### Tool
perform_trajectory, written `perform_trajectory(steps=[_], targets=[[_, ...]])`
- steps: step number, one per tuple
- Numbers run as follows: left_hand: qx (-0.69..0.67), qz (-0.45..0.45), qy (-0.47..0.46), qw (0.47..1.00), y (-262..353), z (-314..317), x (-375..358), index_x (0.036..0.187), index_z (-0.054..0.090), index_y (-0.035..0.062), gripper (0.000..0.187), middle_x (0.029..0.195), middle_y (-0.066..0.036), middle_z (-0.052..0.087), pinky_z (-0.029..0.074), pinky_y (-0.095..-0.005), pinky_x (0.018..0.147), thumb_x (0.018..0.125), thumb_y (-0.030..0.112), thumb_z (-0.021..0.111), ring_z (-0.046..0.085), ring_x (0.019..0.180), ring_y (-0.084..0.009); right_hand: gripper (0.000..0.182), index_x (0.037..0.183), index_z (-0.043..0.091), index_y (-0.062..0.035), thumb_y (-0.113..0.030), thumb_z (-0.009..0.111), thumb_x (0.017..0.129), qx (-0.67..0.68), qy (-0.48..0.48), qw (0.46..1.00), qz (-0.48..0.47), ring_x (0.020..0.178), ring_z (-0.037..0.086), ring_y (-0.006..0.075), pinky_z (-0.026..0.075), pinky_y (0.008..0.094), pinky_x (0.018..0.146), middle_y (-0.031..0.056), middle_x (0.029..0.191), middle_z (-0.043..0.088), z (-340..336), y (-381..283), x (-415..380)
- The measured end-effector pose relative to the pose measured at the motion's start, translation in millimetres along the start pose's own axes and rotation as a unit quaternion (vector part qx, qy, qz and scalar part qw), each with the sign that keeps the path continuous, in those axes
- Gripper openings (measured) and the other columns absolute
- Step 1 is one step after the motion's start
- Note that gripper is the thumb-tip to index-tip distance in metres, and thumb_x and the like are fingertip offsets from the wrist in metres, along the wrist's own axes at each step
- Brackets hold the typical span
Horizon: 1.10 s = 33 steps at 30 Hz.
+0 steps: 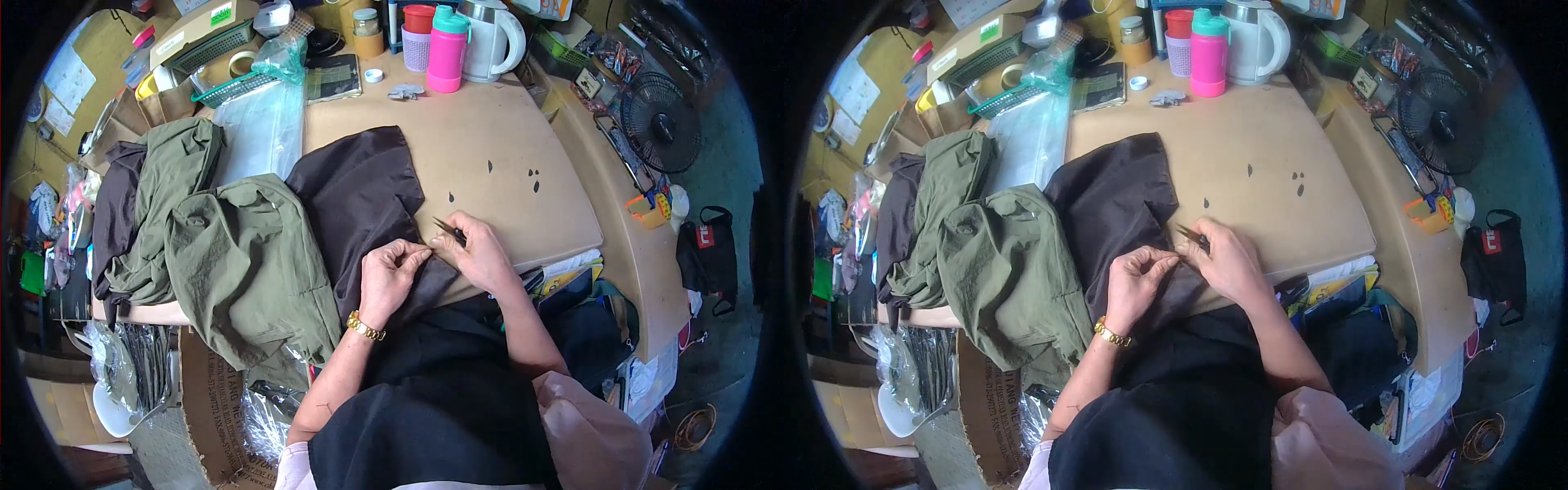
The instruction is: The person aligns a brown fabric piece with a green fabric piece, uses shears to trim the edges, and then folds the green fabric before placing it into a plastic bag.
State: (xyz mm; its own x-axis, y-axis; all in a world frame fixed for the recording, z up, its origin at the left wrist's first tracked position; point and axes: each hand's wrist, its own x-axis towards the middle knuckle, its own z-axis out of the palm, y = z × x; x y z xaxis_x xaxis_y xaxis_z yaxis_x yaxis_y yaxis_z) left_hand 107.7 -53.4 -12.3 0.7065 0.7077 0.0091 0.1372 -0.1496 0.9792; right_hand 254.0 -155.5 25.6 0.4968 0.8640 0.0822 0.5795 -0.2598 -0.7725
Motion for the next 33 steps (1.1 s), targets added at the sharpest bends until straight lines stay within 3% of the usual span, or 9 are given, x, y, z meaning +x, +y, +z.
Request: perform_trajectory(steps=[4, 6, 9, 12, 14, 18, 23, 27, 33], targets=[[-0.073, -0.018, -0.047, 0.996, -12.0, -6.6, 5.5, 0.088, 0.062, -0.0019, 0.015, 0.077, -0.001, 0.064, 0.046, -0.0221, 0.066, 0.097, 0.01, 0.063, 0.056, 0.07, -0.0062, 0.046, 0.125, 0.053, -0.008, -0.029, 0.071, 0.088, -0.054, 0.057, 0.996, -0.049, 0.102, 0.064, 0.0354, 0.05, 0.0446, 0.086, 0.0162, 0.107, 0.064, -6.0, -13.0, -3.5], [-0.077, -0.011, -0.036, 0.996, -10.3, -5.9, 5.3, 0.088, 0.061, -0.0013, 0.014, 0.076, 0.0, 0.063, 0.046, -0.0224, 0.066, 0.098, 0.009, 0.061, 0.055, 0.069, -0.0064, 0.046, 0.12, 0.058, -0.0056, -0.033, 0.073, 0.087, -0.034, 0.064, 0.997, -0.034, 0.102, 0.063, 0.0352, 0.05, 0.0436, 0.086, 0.0161, 0.103, 0.063, -12.4, -17.3, -3.8], [-0.057, 0.001, -0.023, 0.998, -7.5, -7.2, 2.1, 0.092, 0.06, -0.001, 0.011, 0.078, -0.001, 0.062, 0.047, -0.0226, 0.067, 0.098, 0.007, 0.059, 0.056, 0.072, -0.007, 0.034, 0.11, 0.063, 0.0006, -0.02, 0.074, 0.086, -0.085, 0.017, 0.996, -0.033, 0.096, 0.066, 0.0298, 0.051, 0.037, 0.085, 0.0175, 0.106, 0.065, -15.8, -13.2, -4.4], [-0.034, 0.044, -0.011, 0.998, -12.1, -6.2, -0.1, 0.1, 0.058, -0.0021, 0.008, 0.089, -0.005, 0.063, 0.049, -0.0232, 0.073, 0.096, 0.004, 0.06, 0.059, 0.081, -0.0079, 0.022, 0.097, 0.068, 0.003, -0.016, 0.073, 0.087, -0.077, -0.048, 0.996, -0.005, 0.078, 0.066, 0.0205, 0.052, 0.0336, 0.073, 0.0135, 0.088, 0.069, 4.9, 3.9, 0.0], [-0.033, 0.079, 0.0, 0.996, -10.3, -5.7, -4.1, 0.105, 0.056, -0.003, 0.013, 0.096, -0.007, 0.063, 0.051, -0.0238, 0.078, 0.094, 0.002, 0.061, 0.06, 0.086, -0.0086, 0.029, 0.092, 0.072, -0.0002, -0.028, 0.075, 0.084, 0.006, -0.05, 0.997, 0.063, 0.069, 0.066, 0.0302, 0.05, 0.0402, 0.067, 0.0207, 0.078, 0.068, 21.3, 15.7, 8.1], [-0.111, 0.062, -0.024, 0.992, 0.8, 0.3, -9.1, 0.117, 0.056, -0.0048, 0.036, 0.111, -0.01, 0.059, 0.054, -0.0274, 0.086, 0.085, 0.001, 0.071, 0.063, 0.09, -0.0129, 0.024, 0.09, 0.072, -0.0003, -0.024, 0.072, 0.086, 0.092, -0.032, 0.994, 0.05, 0.061, 0.063, 0.0291, 0.048, 0.0396, 0.062, 0.0209, 0.072, 0.066, 21.0, 25.1, 8.0], [0.1, 0.158, 0.026, 0.982, 4.8, 1.2, -5.7, 0.109, 0.071, -0.0005, 0.038, 0.089, -0.008, 0.064, 0.052, -0.028, 0.074, 0.076, 0.012, 0.083, 0.06, 0.077, -0.0165, 0.019, 0.092, 0.069, -0.002, -0.02, 0.071, 0.086, -0.089, -0.017, 0.996, 0.01, 0.068, 0.065, 0.0365, 0.05, 0.0442, 0.065, 0.0194, 0.075, 0.067, 6.3, -6.1, -4.1], [0.105, 0.119, 0.018, 0.987, 16.5, 6.7, -7.9, 0.1, 0.074, -0.0012, 0.03, 0.076, -0.007, 0.064, 0.05, -0.0316, 0.073, 0.076, 0.013, 0.083, 0.06, 0.08, -0.0174, 0.018, 0.097, 0.063, -0.0033, -0.014, 0.069, 0.084, -0.201, 0.02, 0.979, -0.037, 0.086, 0.066, 0.04, 0.051, 0.0484, 0.074, 0.0181, 0.09, 0.068, 5.2, -1.9, -4.9], [0.047, 0.082, 0.018, 0.995, 7.9, 9.0, -4.7, 0.096, 0.075, 0.0008, 0.022, 0.079, -0.008, 0.066, 0.049, -0.0307, 0.071, 0.077, 0.011, 0.081, 0.06, 0.077, -0.0167, 0.013, 0.086, 0.059, -0.0019, -0.01, 0.068, 0.083, -0.176, 0.069, 0.978, -0.083, 0.082, 0.064, 0.0409, 0.049, 0.0486, 0.072, 0.0174, 0.088, 0.065, 2.8, -16.8, -8.5]])
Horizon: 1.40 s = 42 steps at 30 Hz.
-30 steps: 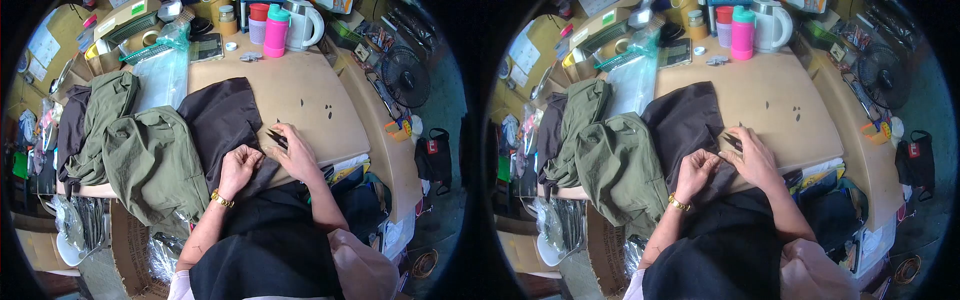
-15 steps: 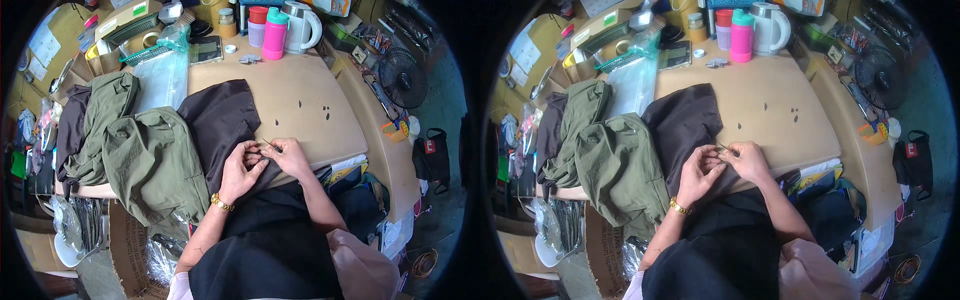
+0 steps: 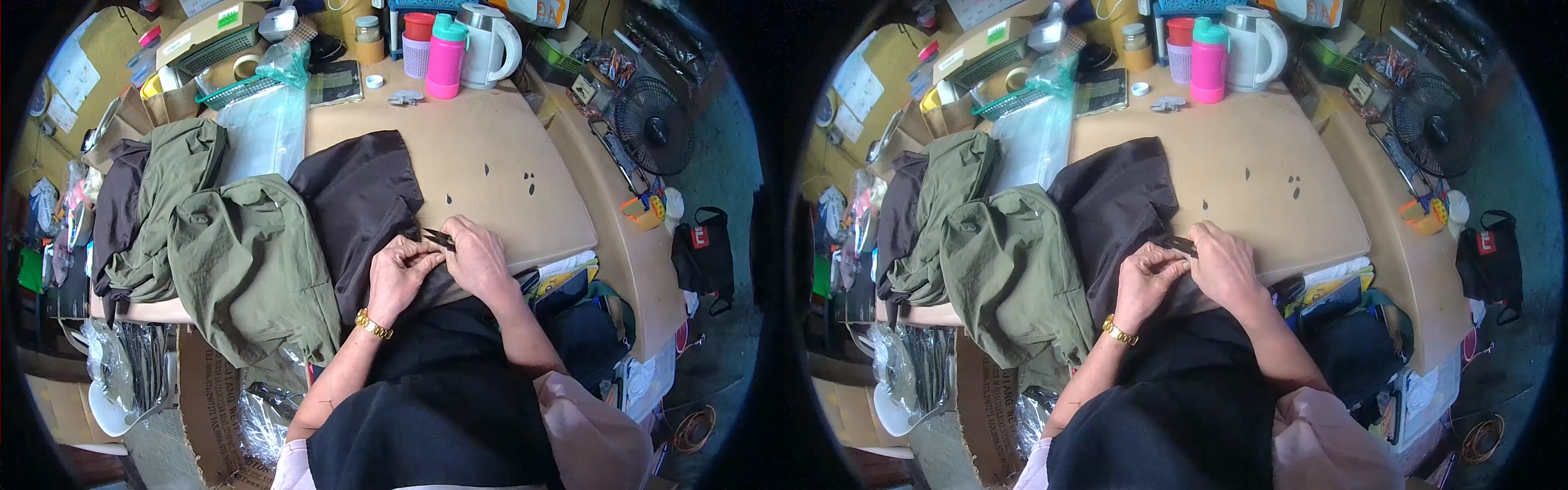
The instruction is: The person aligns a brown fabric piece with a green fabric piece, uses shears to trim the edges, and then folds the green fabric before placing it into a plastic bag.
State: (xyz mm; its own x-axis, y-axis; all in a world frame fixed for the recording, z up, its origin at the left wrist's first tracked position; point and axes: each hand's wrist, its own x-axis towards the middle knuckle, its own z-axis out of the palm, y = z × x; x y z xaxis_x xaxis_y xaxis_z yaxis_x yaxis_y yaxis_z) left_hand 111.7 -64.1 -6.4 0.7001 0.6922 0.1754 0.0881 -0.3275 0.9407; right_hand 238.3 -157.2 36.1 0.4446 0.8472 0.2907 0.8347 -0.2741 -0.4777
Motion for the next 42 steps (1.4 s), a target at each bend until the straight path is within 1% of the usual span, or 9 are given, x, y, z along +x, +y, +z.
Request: perform_trajectory(steps=[1, 3, 6, 9, 11, 13, 21, 29, 42], targets=[[0.006, -0.007, 0.0, 1.0, 0.2, -0.5, 0.0, 0.095, 0.075, 0.0006, 0.018, 0.078, -0.007, 0.066, 0.048, -0.0301, 0.069, 0.08, 0.01, 0.079, 0.059, 0.073, -0.0148, 0.013, 0.086, 0.059, -0.0019, -0.01, 0.068, 0.083, 0.001, 0.001, 1.0, -0.001, 0.082, 0.064, 0.0409, 0.049, 0.0486, 0.072, 0.0174, 0.088, 0.065, -0.7, -1.4, 0.9], [0.013, -0.014, -0.001, 1.0, -0.1, -1.2, 0.7, 0.094, 0.075, 0.0004, 0.015, 0.076, -0.006, 0.066, 0.048, -0.0294, 0.067, 0.082, 0.009, 0.077, 0.059, 0.07, -0.0129, 0.026, 0.102, 0.061, -0.0031, -0.01, 0.071, 0.08, 0.005, -0.055, 0.998, 0.0, 0.091, 0.065, 0.0409, 0.051, 0.0478, 0.078, 0.0166, 0.1, 0.066, -1.3, -2.8, 3.2], [-0.052, -0.049, 0.007, 0.997, -3.7, -3.3, 2.0, 0.091, 0.075, 0.0007, 0.011, 0.073, -0.002, 0.066, 0.047, -0.026, 0.062, 0.088, 0.011, 0.073, 0.055, 0.063, -0.0082, 0.029, 0.106, 0.062, -0.0051, -0.014, 0.073, 0.081, 0.065, -0.057, 0.996, 0.024, 0.093, 0.065, 0.0396, 0.051, 0.0476, 0.079, 0.0165, 0.105, 0.065, 0.4, -1.4, 6.4], [-0.032, -0.086, -0.017, 0.996, -13.7, -10.0, 2.4, 0.087, 0.071, -0.0003, 0.015, 0.071, 0.001, 0.065, 0.045, -0.0228, 0.059, 0.093, 0.013, 0.069, 0.053, 0.062, -0.0049, 0.026, 0.102, 0.065, -0.0034, -0.018, 0.074, 0.082, 0.102, 0.047, 0.994, 0.002, 0.089, 0.064, 0.0354, 0.05, 0.0456, 0.078, 0.014, 0.105, 0.063, -16.7, -12.8, 6.1], [-0.116, -0.089, -0.025, 0.989, -17.4, -12.1, 3.9, 0.085, 0.065, -0.0002, 0.018, 0.071, 0.001, 0.063, 0.044, -0.0222, 0.058, 0.096, 0.014, 0.065, 0.053, 0.063, -0.005, 0.029, 0.106, 0.066, -0.0052, -0.02, 0.074, 0.082, 0.076, 0.014, 0.997, 0.021, 0.093, 0.064, 0.0327, 0.049, 0.0445, 0.081, 0.0121, 0.11, 0.059, -26.5, -14.8, 5.1], [-0.109, -0.093, -0.031, 0.989, -14.0, -14.7, 4.5, 0.084, 0.062, 0.0003, 0.019, 0.071, 0.0, 0.063, 0.044, -0.0224, 0.058, 0.097, 0.014, 0.064, 0.054, 0.063, -0.0052, 0.026, 0.107, 0.066, -0.0097, -0.022, 0.072, 0.085, 0.019, -0.073, 0.997, 0.028, 0.093, 0.065, 0.0363, 0.051, 0.0489, 0.08, 0.0132, 0.102, 0.056, -31.7, -16.9, 0.4], [-0.107, -0.092, -0.028, 0.99, -12.6, -15.5, 2.7, 0.083, 0.058, 0.001, 0.022, 0.071, -0.001, 0.061, 0.047, -0.023, 0.061, 0.099, 0.016, 0.061, 0.056, 0.064, -0.0073, 0.026, 0.099, 0.062, -0.008, -0.015, 0.076, 0.078, -0.045, -0.072, 0.996, 0.017, 0.087, 0.064, 0.034, 0.049, 0.0472, 0.075, 0.0099, 0.097, 0.056, -19.5, -28.9, -4.0], [-0.127, -0.056, -0.01, 0.99, -17.6, -11.4, -0.7, 0.089, 0.053, -0.0021, 0.015, 0.116, -0.017, 0.067, 0.053, -0.0234, 0.063, 0.1, 0.007, 0.055, 0.058, 0.067, -0.0064, 0.031, 0.097, 0.054, -0.0077, -0.012, 0.076, 0.076, -0.012, -0.046, 0.999, 0.01, 0.086, 0.064, 0.0367, 0.049, 0.0486, 0.073, 0.0109, 0.095, 0.058, -14.1, -29.5, -3.4], [-0.135, -0.03, 0.014, 0.99, -20.3, -9.2, -2.2, 0.088, 0.053, -0.0024, 0.014, 0.118, -0.018, 0.068, 0.051, -0.025, 0.059, 0.099, 0.006, 0.055, 0.06, 0.063, -0.0061, 0.033, 0.093, 0.05, -0.0069, -0.01, 0.076, 0.075, 0.003, -0.024, 1.0, 0.013, 0.08, 0.063, 0.0378, 0.048, 0.0484, 0.07, 0.0115, 0.089, 0.058, -15.3, -30.9, -5.4]])
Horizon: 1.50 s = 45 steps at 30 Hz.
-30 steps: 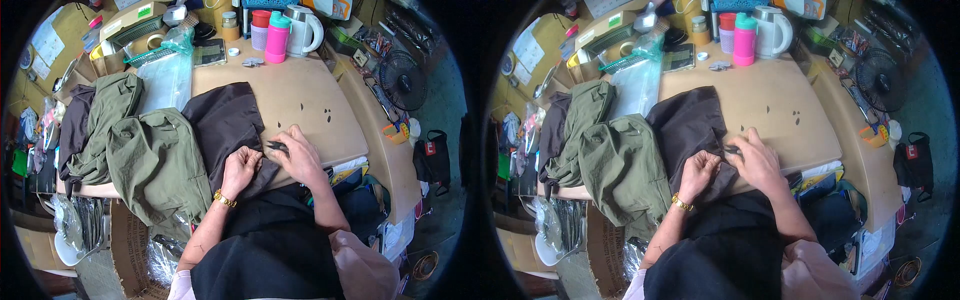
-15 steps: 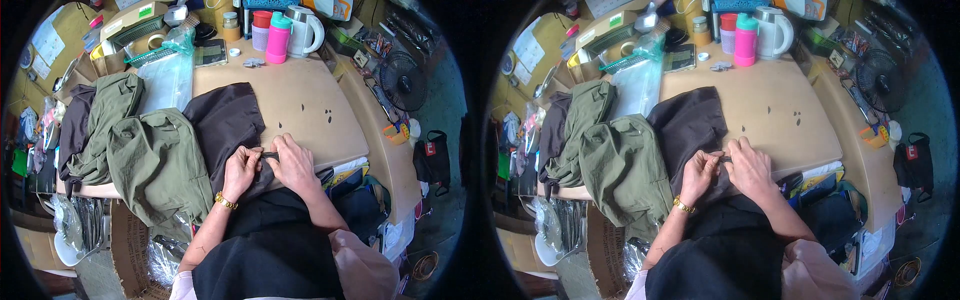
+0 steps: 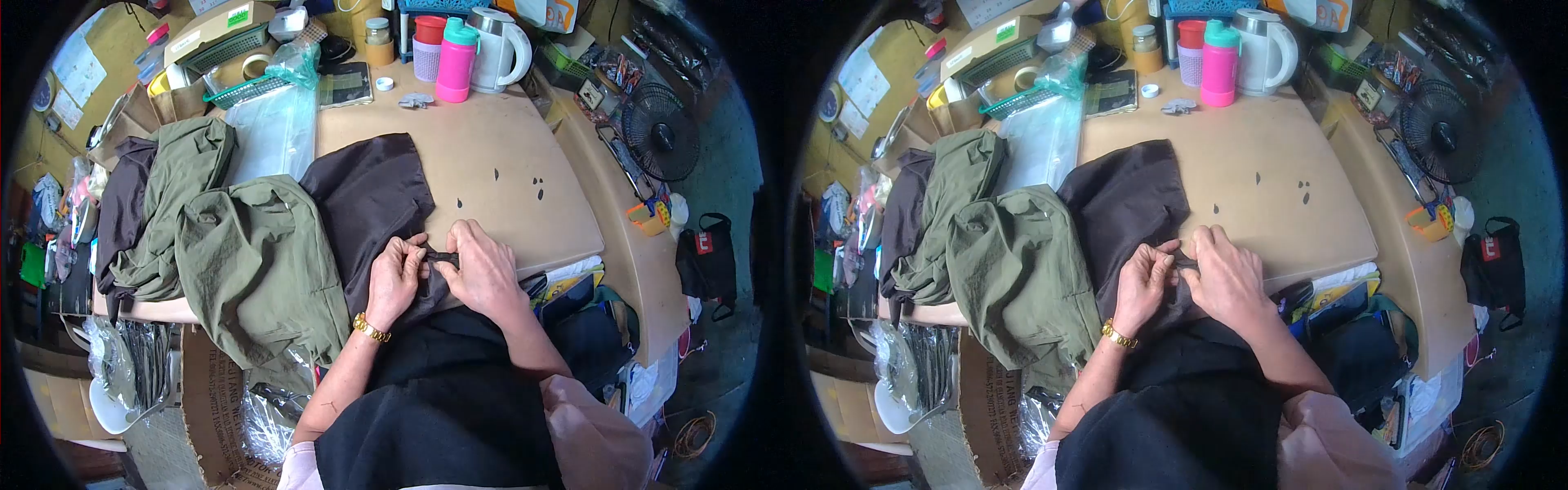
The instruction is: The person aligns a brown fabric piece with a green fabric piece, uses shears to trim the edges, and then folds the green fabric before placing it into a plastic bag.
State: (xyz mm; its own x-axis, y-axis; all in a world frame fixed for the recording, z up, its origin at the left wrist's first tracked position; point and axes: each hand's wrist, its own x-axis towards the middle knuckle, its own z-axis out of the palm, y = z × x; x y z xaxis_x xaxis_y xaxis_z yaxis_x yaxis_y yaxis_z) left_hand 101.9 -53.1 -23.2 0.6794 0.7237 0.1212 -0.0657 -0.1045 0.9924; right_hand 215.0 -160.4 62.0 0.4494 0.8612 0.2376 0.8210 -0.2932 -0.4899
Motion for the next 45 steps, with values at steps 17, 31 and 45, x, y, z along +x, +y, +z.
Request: perform_trajectory(steps=[17, 31, 45], targets=[[0.052, 0.071, 0.056, 0.995, -1.9, 6.9, -7.0, 0.087, 0.05, -0.003, 0.011, 0.131, -0.024, 0.06, 0.055, -0.0274, 0.065, 0.098, -0.001, 0.052, 0.068, 0.074, -0.0137, 0.027, 0.089, 0.05, -0.007, -0.007, 0.074, 0.076, -0.02, 0.028, 0.999, -0.01, 0.075, 0.063, 0.038, 0.049, 0.0478, 0.067, 0.0113, 0.089, 0.057, 16.2, 0.0, 2.9], [0.57, 0.112, -0.035, 0.813, 19.9, -18.9, -6.6, 0.146, 0.037, 0.0015, 0.092, 0.157, -0.02, 0.03, 0.018, -0.0638, 0.114, 0.082, 0.063, 0.062, 0.026, 0.146, -0.0394, 0.036, 0.102, 0.069, -0.0054, -0.038, 0.071, 0.086, 0.025, 0.0, 0.999, 0.045, 0.096, 0.064, 0.0393, 0.052, 0.0441, 0.083, 0.0193, 0.101, 0.065, 44.7, 37.3, 34.9], [0.586, 0.12, -0.123, 0.792, 19.7, -38.6, -7.7, 0.151, 0.028, -0.0002, 0.133, 0.159, -0.017, 0.026, 0.014, -0.064, 0.116, 0.053, 0.079, 0.069, 0.024, 0.148, -0.0352, 0.026, 0.097, 0.068, -0.0022, -0.021, 0.079, 0.081, 0.131, -0.021, 0.991, 0.006, 0.075, 0.063, 0.021, 0.05, 0.0331, 0.069, 0.0069, 0.083, 0.065, 37.6, 50.3, 6.7]])
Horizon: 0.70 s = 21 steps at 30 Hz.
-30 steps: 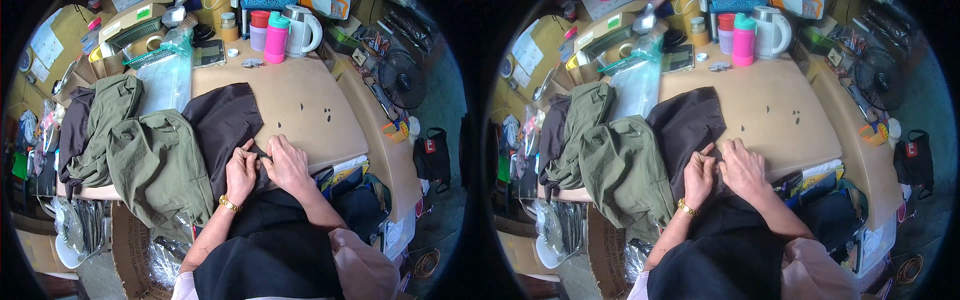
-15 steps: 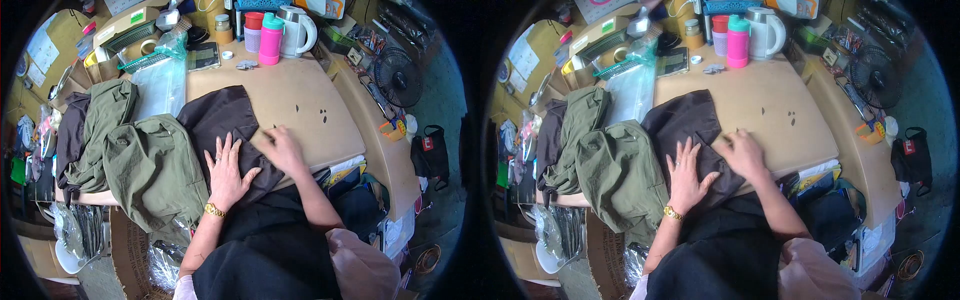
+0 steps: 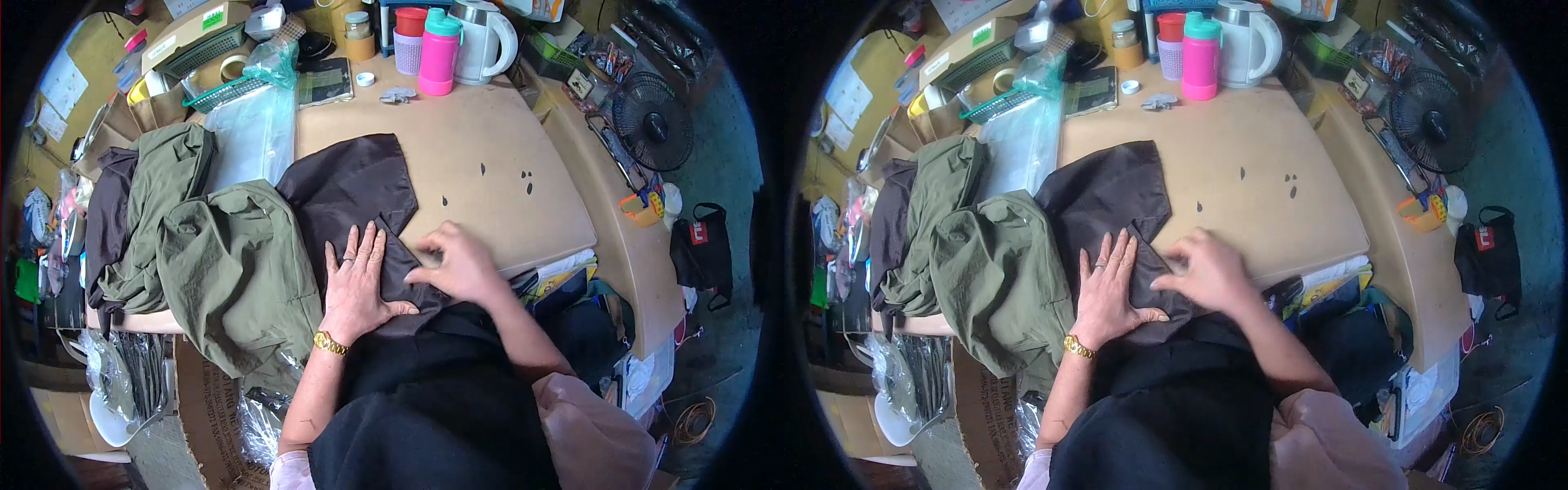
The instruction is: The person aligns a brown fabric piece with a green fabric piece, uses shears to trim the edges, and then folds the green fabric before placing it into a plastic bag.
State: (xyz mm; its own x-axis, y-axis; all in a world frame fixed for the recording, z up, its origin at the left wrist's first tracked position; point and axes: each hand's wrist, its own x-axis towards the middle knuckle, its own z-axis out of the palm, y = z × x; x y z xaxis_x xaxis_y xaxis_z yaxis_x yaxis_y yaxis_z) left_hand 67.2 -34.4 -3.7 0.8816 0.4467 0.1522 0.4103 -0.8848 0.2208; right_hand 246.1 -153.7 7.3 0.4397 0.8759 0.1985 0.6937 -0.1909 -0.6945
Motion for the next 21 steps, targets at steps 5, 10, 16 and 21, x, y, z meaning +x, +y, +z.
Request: perform_trajectory(steps=[5, 10, 16, 21], targets=[[0.001, 0.0, 0.0, 1.0, -2.6, 2.5, -0.2, 0.153, 0.025, 0.0004, 0.141, 0.16, -0.015, 0.026, 0.014, -0.0648, 0.115, 0.046, 0.083, 0.067, 0.024, 0.147, -0.0354, 0.027, 0.086, 0.069, -0.003, -0.027, 0.079, 0.08, -0.03, -0.1, 0.994, -0.037, 0.065, 0.063, 0.03, 0.049, 0.0393, 0.065, 0.0137, 0.075, 0.066, -7.7, -9.6, -19.2], [-0.012, -0.013, -0.004, 1.0, -0.3, 0.4, 1.9, 0.153, 0.023, 0.0005, 0.145, 0.16, -0.015, 0.027, 0.014, -0.0663, 0.114, 0.042, 0.08, 0.071, 0.023, 0.147, -0.0364, 0.028, 0.081, 0.067, -0.0019, -0.029, 0.071, 0.086, 0.036, -0.281, 0.953, 0.109, 0.061, 0.065, 0.0274, 0.048, 0.0389, 0.063, 0.0134, 0.064, 0.065, -40.7, -14.7, -49.7], [-0.006, -0.029, -0.008, 1.0, -4.7, 1.8, 4.6, 0.153, 0.022, -0.001, 0.149, 0.16, -0.015, 0.025, 0.015, -0.0684, 0.113, 0.037, 0.078, 0.075, 0.021, 0.148, -0.0375, 0.031, 0.072, 0.062, -0.001, -0.027, 0.073, 0.086, 0.091, -0.367, 0.922, 0.076, 0.054, 0.053, 0.0153, 0.042, 0.0358, 0.056, 0.0098, 0.055, 0.053, -92.3, 13.9, -91.4], [0.0, -0.011, -0.006, 1.0, -5.4, 1.3, 3.6, 0.155, 0.02, 0.0034, 0.15, 0.16, -0.016, 0.024, 0.016, -0.0702, 0.111, 0.037, 0.08, 0.072, 0.021, 0.147, -0.0406, 0.023, 0.082, 0.065, 0.0013, -0.019, 0.075, 0.084, 0.155, -0.115, 0.97, 0.151, 0.07, 0.054, 0.0086, 0.047, 0.0302, 0.066, 0.0073, 0.07, 0.059, -81.2, 21.2, -79.1]])
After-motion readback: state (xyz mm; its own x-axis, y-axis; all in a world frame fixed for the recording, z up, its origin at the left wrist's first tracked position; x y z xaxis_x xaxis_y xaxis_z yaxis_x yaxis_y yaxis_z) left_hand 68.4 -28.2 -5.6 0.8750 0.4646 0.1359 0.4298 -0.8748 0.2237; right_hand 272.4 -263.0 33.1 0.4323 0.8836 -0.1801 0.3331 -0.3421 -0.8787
